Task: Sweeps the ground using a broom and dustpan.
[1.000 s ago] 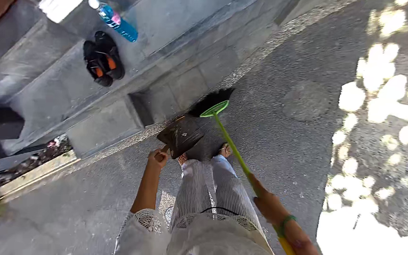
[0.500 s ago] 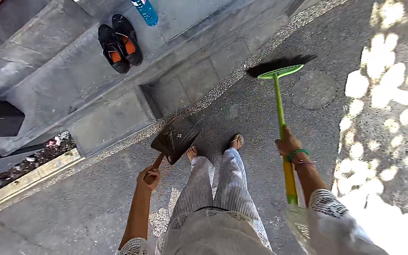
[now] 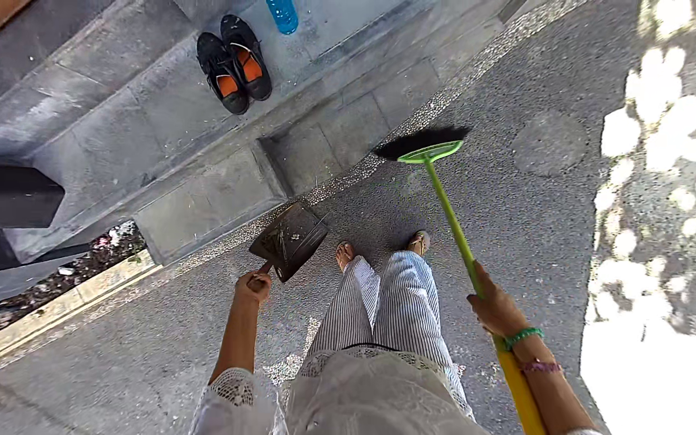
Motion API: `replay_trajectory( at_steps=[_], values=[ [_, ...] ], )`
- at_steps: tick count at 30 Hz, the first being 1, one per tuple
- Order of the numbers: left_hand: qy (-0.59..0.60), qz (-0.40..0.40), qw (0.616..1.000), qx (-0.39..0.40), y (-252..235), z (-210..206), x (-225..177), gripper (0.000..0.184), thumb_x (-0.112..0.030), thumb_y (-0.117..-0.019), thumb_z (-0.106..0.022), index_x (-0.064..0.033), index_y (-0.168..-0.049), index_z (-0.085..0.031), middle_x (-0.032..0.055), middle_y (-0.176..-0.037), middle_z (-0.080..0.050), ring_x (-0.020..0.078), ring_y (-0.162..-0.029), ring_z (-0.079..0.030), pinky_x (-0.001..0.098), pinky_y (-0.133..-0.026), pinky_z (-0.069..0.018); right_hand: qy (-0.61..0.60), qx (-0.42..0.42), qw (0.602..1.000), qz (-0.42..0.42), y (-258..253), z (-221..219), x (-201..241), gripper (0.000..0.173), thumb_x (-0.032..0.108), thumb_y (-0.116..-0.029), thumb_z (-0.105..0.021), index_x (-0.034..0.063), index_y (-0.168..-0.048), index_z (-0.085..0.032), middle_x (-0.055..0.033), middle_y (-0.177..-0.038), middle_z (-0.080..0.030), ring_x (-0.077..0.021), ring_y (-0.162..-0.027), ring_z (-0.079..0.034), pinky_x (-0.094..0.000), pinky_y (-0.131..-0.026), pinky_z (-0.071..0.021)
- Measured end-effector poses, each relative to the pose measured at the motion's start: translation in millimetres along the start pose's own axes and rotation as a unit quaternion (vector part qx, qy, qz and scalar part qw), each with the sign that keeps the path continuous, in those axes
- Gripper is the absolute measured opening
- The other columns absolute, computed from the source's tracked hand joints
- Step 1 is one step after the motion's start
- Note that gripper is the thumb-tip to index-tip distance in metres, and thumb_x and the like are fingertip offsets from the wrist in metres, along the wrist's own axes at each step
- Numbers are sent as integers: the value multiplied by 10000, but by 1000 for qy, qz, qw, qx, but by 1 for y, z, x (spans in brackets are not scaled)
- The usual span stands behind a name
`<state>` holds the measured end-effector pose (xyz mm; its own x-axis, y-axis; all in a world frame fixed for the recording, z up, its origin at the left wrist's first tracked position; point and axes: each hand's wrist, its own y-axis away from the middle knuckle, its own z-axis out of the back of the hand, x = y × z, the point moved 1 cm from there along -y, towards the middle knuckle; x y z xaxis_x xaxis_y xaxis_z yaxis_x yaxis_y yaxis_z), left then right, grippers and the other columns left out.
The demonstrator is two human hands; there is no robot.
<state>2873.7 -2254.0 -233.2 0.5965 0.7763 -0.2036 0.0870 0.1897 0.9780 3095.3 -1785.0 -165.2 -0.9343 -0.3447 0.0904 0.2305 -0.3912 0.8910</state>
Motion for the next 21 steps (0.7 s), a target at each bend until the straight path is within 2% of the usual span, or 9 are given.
replay_trajectory(
  at_steps=[3, 5, 8, 11, 13, 14, 16, 18, 21],
  values=[
    [-19, -24, 999, -9, -15, -18, 2, 139, -160, -1034, -400, -90, -923, -446, 36, -620, -475, 99, -437, -490, 196, -407, -461, 18, -16, 999, -22, -41, -8, 32, 829, 138, -1039, -513, 223, -1670, 18, -341, -1175, -636, -443, -910, -689, -594, -820, -549],
    [-29, -27, 999, -6, -22, -29, 1, 132, -169, -1032, -402, -105, -923, -441, 28, -631, -469, 94, -447, -485, 191, -419, -459, 42, 10, 999, -22, -55, -36, 54, 836, 175, -1042, -520, 173, -1665, 37, -341, -1224, -625, -445, -1015, -684, -580, -898, -538],
    [-47, -37, 998, -7, -27, -42, -2, 164, -169, -1024, -399, -110, -875, -435, 22, -594, -456, 100, -438, -474, 204, -422, -453, 82, 102, 991, -5, -36, -102, 69, 874, 200, -1040, -530, 157, -1656, 89, -327, -1258, -626, -444, -1111, -664, -583, -975, -511],
    [-36, -48, 998, -12, -34, -49, 2, 137, -150, -1008, -415, -115, -876, -427, 25, -609, -453, 102, -447, -474, 209, -428, -461, 116, 185, 976, 8, 3, -149, 71, 908, 175, -1027, -528, 224, -1651, 130, -316, -1260, -629, -453, -1128, -659, -586, -981, -515],
    [-31, -56, 998, -13, -34, -53, 4, 124, -149, -1008, -415, -116, -889, -426, 32, -623, -458, 104, -458, -477, 211, -438, -464, 104, 215, 970, 37, 21, -155, 64, 894, 158, -1022, -538, 265, -1662, 78, -311, -1247, -640, -458, -1097, -666, -597, -967, -515],
    [-33, -61, 997, -13, -33, -54, 5, 137, -160, -1016, -409, -118, -887, -425, 34, -624, -461, 105, -462, -482, 214, -443, -466, 85, 220, 970, 53, 29, -150, 58, 874, 155, -1022, -550, 281, -1669, 23, -301, -1215, -655, -449, -1038, -681, -599, -930, -527],
    [-39, -67, 997, -10, -32, -54, 3, 185, -200, -1036, -385, -114, -877, -423, 34, -615, -462, 106, -458, -483, 217, -439, -464, 37, 220, 972, 79, 51, -135, 39, 853, 145, -1016, -570, 302, -1673, -48, -267, -1089, -675, -385, -820, -686, -564, -771, -560],
    [-46, -66, 997, -3, -37, -48, -1, 240, -251, -1059, -355, -111, -876, -422, 34, -604, -463, 110, -455, -492, 222, -438, -467, 1, 201, 977, 76, 76, -118, 12, 856, 140, -1007, -567, 333, -1670, -59, -240, -1001, -679, -335, -702, -659, -531, -680, -559],
    [-52, -63, 997, 6, -43, -38, -3, 254, -261, -1053, -349, -113, -862, -426, 31, -596, -465, 108, -454, -496, 219, -440, -472, -38, 124, 991, 41, 84, -92, -24, 863, 131, -1008, -562, 342, -1667, -46, -238, -968, -673, -327, -648, -635, -534, -635, -543]
  ],
)
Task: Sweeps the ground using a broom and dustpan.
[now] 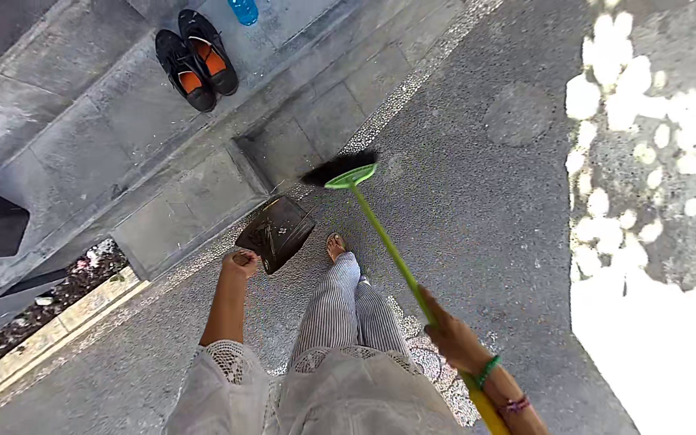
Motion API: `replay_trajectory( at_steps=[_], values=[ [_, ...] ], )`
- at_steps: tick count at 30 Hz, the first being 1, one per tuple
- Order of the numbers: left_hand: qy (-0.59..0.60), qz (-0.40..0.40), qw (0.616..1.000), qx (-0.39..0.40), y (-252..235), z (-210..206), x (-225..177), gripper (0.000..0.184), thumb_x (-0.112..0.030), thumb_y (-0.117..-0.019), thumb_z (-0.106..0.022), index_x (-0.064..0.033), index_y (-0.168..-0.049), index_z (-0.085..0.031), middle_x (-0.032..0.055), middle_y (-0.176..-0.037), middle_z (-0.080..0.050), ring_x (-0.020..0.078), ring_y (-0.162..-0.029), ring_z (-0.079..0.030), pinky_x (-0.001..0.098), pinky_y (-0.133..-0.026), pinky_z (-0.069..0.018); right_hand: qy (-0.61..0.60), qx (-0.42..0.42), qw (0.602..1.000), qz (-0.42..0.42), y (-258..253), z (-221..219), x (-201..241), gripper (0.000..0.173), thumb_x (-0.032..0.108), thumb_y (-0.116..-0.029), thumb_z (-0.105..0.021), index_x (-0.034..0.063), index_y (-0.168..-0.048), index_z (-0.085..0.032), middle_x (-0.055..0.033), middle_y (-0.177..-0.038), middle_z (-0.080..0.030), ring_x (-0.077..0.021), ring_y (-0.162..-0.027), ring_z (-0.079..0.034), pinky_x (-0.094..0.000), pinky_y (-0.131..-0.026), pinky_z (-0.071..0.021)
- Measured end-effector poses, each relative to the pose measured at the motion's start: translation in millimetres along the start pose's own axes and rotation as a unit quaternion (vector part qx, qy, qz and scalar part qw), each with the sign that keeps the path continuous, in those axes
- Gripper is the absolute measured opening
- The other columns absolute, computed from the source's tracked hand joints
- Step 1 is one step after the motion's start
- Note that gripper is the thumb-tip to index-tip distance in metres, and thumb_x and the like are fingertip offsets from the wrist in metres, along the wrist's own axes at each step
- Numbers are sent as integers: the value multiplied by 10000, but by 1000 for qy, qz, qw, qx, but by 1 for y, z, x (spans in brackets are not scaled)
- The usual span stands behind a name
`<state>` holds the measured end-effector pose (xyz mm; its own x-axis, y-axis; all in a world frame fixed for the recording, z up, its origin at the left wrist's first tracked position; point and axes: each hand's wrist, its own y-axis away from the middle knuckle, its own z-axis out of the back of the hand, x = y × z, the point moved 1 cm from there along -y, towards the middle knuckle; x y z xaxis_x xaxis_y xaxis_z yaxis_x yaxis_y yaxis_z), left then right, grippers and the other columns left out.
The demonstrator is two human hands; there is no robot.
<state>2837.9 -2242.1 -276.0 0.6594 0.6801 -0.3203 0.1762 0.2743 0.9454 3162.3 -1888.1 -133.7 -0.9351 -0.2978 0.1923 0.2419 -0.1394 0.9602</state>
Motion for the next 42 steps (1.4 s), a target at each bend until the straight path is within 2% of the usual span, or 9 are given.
replay_trajectory(
  at_steps=[7, 13, 18, 23, 28, 32, 37, 41, 42],
  values=[
    [5, -12, 1000, 19, -8, 22, 3, 297, -310, -1056, -322, -116, -861, -433, 36, -603, -470, 113, -458, -498, 226, -445, -476, -40, -103, 992, -60, -117, 33, -23, 849, 181, -1047, -498, 213, -1657, 92, -254, -1060, -648, -321, -770, -677, -490, -736, -570],
    [6, -17, 1000, 12, -11, 31, 7, 327, -351, -1063, -328, -119, -860, -435, 37, -617, -466, 118, -476, -499, 231, -460, -476, 85, 43, 994, -58, -104, -103, -7, 940, 155, -1021, -531, 224, -1638, 174, -315, -1266, -624, -449, -1133, -657, -583, -979, -513],
    [-34, -27, 999, 25, -6, 38, 10, 306, -338, -1065, -337, -143, -846, -428, 13, -606, -458, 102, -470, -484, 223, -456, -451, 51, 49, 997, 33, -39, -105, -16, 867, 141, -1012, -555, 313, -1670, -18, -264, -1045, -671, -373, -749, -671, -555, -712, -558],
    [-27, -16, 999, 45, -7, 40, 3, 293, -328, -1063, -326, -144, -862, -433, 6, -612, -459, 92, -463, -471, 219, -452, -443, 5, -55, 996, 71, -21, -52, 1, 850, 119, -1015, -532, 279, -1673, -18, -233, -932, -658, -309, -608, -621, -517, -587, -548],
    [-36, -21, 999, 35, -5, 31, -3, 315, -322, -1066, -322, -126, -848, -437, 25, -599, -463, 112, -459, -481, 238, -461, -455, -15, -129, 991, 27, -134, -18, 76, 850, 144, -1048, -509, 287, -1662, 63, -270, -999, -638, -338, -706, -645, -503, -675, -559],
    [-40, 2, 998, 39, -8, 37, -13, 232, -233, -1043, -367, -120, -850, -431, 32, -603, -470, 118, -460, -493, 235, -454, -465, 68, -85, 994, -8, -179, -74, 99, 897, 140, -1029, -534, 251, -1657, 97, -333, -1166, -633, -438, -946, -687, -572, -830, -556],
    [-54, 21, 997, 52, -3, 45, -20, 151, -168, -1025, -383, -120, -892, -434, 24, -605, -456, 100, -448, -471, 213, -442, -448, 94, -36, 995, -23, -62, -125, 54, 877, 115, -1003, -576, 264, -1674, -30, -326, -1130, -657, -458, -887, -681, -623, -800, -539],
    [-47, 34, 997, 59, -9, 46, -25, 102, -131, -1006, -413, -121, -906, -432, 28, -616, -457, 105, -454, -470, 218, -447, -453, -59, -47, 996, -42, 42, -148, 1, 860, 62, -1010, -545, 326, -1669, -61, -152, -805, -591, -228, -497, -543, -415, -446, -491],
    [-51, 37, 996, 59, -9, 46, -25, 93, -130, -1007, -409, -123, -916, -428, 28, -628, -455, 106, -460, -468, 216, -449, -451, -62, -60, 995, -46, 59, -155, -13, 864, 58, -996, -557, 323, -1669, -85, -179, -805, -609, -252, -504, -553, -449, -463, -492]
  ],
)
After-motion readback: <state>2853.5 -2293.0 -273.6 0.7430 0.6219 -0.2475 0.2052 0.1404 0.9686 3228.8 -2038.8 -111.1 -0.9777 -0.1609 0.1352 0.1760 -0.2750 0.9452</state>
